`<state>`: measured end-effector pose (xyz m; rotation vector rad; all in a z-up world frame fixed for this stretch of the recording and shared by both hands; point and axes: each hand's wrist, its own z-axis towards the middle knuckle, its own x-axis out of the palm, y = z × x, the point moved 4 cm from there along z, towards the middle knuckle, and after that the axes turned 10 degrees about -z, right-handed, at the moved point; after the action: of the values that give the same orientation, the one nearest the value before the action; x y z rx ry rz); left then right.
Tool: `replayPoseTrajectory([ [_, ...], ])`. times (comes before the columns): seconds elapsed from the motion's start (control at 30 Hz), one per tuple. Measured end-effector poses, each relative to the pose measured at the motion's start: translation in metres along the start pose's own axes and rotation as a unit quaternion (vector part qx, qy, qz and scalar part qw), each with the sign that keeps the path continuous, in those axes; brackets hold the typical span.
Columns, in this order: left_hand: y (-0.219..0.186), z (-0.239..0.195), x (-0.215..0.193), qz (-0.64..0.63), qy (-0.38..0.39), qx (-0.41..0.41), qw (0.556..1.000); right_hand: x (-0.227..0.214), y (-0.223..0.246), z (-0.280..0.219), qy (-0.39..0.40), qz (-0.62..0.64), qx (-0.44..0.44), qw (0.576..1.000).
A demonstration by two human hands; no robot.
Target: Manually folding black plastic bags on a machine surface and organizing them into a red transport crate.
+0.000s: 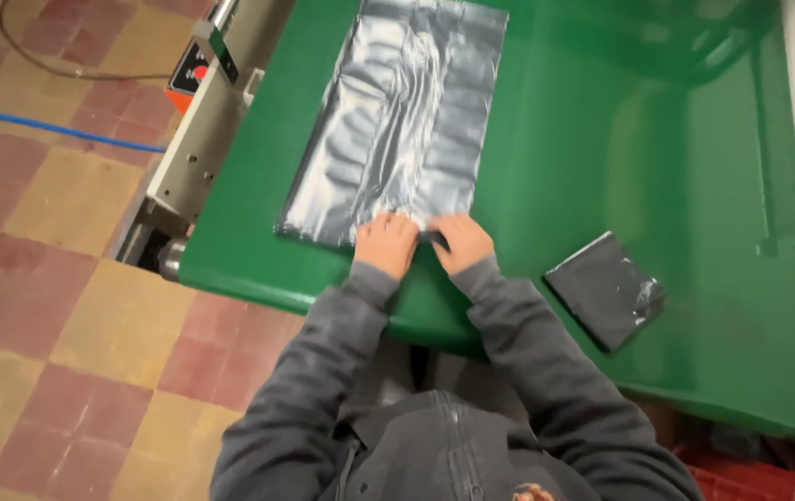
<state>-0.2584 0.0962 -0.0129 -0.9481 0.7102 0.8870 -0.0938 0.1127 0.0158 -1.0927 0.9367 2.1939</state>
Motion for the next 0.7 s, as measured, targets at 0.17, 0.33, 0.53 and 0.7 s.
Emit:
replayPoseTrajectory([
  [0.17,0.0,-0.07,-0.089,-0.082,0.072,0.074,0.991,-0.071,0.002,-0.068,0.023,0.103,0.006,0.994],
  [0.33,0.045,-0.087,-0.125,-0.25,0.239,-0.01,0.938,-0.092,-0.051,-0.145,0.202,0.252,0.168,0.932],
  [0.53,0.091,0.042,-0.072,-0.523,0.16,-0.086,0.833,-0.102,-0.133,-0.032,0.048,0.204,0.153,0.966],
  [0.7,0.179,0.152,0.074,-0.706,0.054,-0.324,0.627,-0.045,-0.227,0.102,-0.078,0.146,0.221,0.961],
])
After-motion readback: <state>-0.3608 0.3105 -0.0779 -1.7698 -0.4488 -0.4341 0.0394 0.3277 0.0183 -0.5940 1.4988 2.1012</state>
